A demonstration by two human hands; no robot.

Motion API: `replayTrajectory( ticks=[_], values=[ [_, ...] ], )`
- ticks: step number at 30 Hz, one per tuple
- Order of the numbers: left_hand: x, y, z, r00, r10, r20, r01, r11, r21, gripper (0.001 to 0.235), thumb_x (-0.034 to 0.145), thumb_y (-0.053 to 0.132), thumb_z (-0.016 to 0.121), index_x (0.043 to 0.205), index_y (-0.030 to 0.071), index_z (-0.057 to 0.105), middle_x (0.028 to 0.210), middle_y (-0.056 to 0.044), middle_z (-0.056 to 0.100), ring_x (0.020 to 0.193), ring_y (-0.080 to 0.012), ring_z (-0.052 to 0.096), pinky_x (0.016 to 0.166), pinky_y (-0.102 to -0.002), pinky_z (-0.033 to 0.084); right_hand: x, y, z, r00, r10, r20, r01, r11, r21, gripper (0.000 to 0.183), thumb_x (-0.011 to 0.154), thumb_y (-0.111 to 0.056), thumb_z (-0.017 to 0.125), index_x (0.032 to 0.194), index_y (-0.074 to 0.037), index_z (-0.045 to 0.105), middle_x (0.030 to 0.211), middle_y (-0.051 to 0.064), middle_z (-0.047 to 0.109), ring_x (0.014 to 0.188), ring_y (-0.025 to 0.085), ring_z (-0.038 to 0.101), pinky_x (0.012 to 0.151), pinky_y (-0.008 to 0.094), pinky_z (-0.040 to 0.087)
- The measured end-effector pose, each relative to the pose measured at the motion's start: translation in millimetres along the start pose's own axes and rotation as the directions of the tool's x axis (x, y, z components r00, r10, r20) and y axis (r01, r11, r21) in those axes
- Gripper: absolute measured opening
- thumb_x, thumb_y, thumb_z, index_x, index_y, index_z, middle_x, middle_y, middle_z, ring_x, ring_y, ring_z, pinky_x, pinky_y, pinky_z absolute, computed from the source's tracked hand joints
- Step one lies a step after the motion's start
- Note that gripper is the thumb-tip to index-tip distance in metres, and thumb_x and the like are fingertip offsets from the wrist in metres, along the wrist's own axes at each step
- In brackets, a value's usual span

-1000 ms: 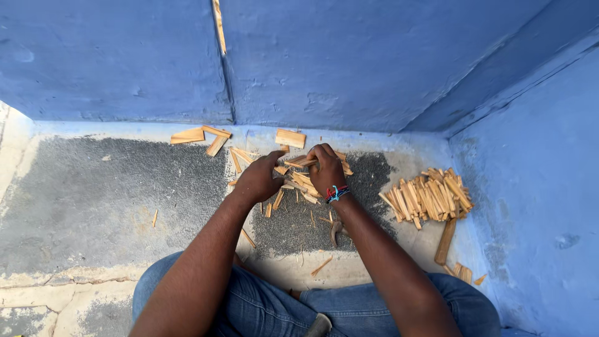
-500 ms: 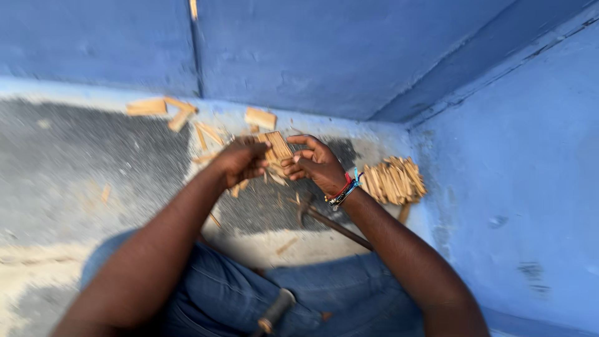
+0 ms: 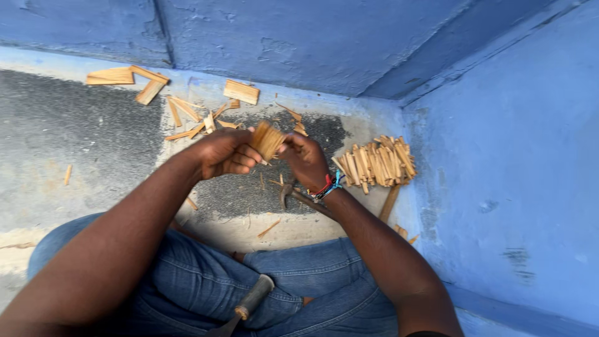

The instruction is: The person sits on the floor and uses a hammer and a metal wedge to split small pieces of wood. They repeatedly position the wedge on the wood and strike it with the hammer to create smaller fragments, which accumulate on the floor.

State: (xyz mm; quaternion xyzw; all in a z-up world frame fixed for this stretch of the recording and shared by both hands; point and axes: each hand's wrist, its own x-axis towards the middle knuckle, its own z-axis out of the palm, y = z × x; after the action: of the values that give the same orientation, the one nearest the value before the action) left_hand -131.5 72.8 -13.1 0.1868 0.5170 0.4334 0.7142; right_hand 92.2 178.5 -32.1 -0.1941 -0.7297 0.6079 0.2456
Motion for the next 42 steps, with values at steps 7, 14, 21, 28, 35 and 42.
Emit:
replayTrajectory(
  ticks=[7,14,21,28,35,42],
  values=[
    [-2,-3,12,0.985,-0.148,-0.085,0.167,0.742,0.650,0.051,0.109,0.046,0.035,0.130,0.012,0.065,0.083,-0.011,0.074,0.062,-0.0155,0.059,0.069,-0.038,0.056,6,83,-12,0.908,0.283,-0.308,-0.262,0.959,0.109,0.015,0.105,-0.009,0.059,0.113,0.001,0.068,0.095,0.008,0.072,0.081,0.016,0.066,0.070,0.034,0.054],
    [6,-4,-18,0.950,0.262,-0.169,0.118,0.201,0.973,0.042,0.104,0.039,0.048,0.129,0.008,0.065,0.125,-0.019,0.068,0.117,-0.0363,0.065,0.102,-0.051,0.051,16,150,-98,0.831,0.139,-0.539,-0.481,0.664,-0.572,0.032,0.091,-0.010,0.064,0.122,-0.004,0.067,0.101,0.017,0.075,0.090,0.028,0.074,0.079,0.039,0.059],
    [-13,11,-9,0.941,0.254,-0.223,0.172,0.210,0.962,0.045,0.101,0.039,0.050,0.134,0.011,0.060,0.128,-0.019,0.068,0.121,-0.0380,0.064,0.104,-0.050,0.051,16,138,-115,0.864,0.022,-0.503,-0.491,0.258,-0.832,0.035,0.087,-0.012,0.071,0.118,0.000,0.066,0.107,0.024,0.069,0.101,0.042,0.069,0.088,0.049,0.057],
    [-14,15,-15,0.940,0.229,-0.254,0.197,0.247,0.949,0.045,0.102,0.041,0.048,0.132,0.011,0.061,0.132,-0.016,0.066,0.125,-0.0364,0.061,0.105,-0.050,0.049,40,130,-63,0.863,0.156,-0.481,-0.502,0.154,-0.851,0.024,0.091,-0.014,0.068,0.111,0.000,0.068,0.111,0.026,0.067,0.104,0.044,0.067,0.091,0.052,0.054],
    [-2,15,-20,0.935,0.226,-0.274,0.217,0.244,0.945,0.042,0.104,0.038,0.048,0.131,0.009,0.062,0.131,-0.017,0.067,0.121,-0.0355,0.064,0.103,-0.050,0.051,50,95,49,0.967,0.225,-0.119,-0.229,0.565,-0.793,0.034,0.085,-0.011,0.073,0.116,0.001,0.068,0.107,0.021,0.071,0.104,0.037,0.068,0.093,0.046,0.055],
    [-15,29,-28,0.894,0.225,-0.387,0.312,0.307,0.899,0.043,0.104,0.035,0.048,0.136,0.008,0.059,0.129,-0.020,0.067,0.120,-0.0365,0.065,0.102,-0.050,0.052,55,67,22,0.995,0.049,0.084,0.041,0.573,-0.818,0.037,0.082,-0.006,0.073,0.118,0.000,0.066,0.113,0.023,0.068,0.103,0.039,0.066,0.090,0.048,0.053]
  ],
)
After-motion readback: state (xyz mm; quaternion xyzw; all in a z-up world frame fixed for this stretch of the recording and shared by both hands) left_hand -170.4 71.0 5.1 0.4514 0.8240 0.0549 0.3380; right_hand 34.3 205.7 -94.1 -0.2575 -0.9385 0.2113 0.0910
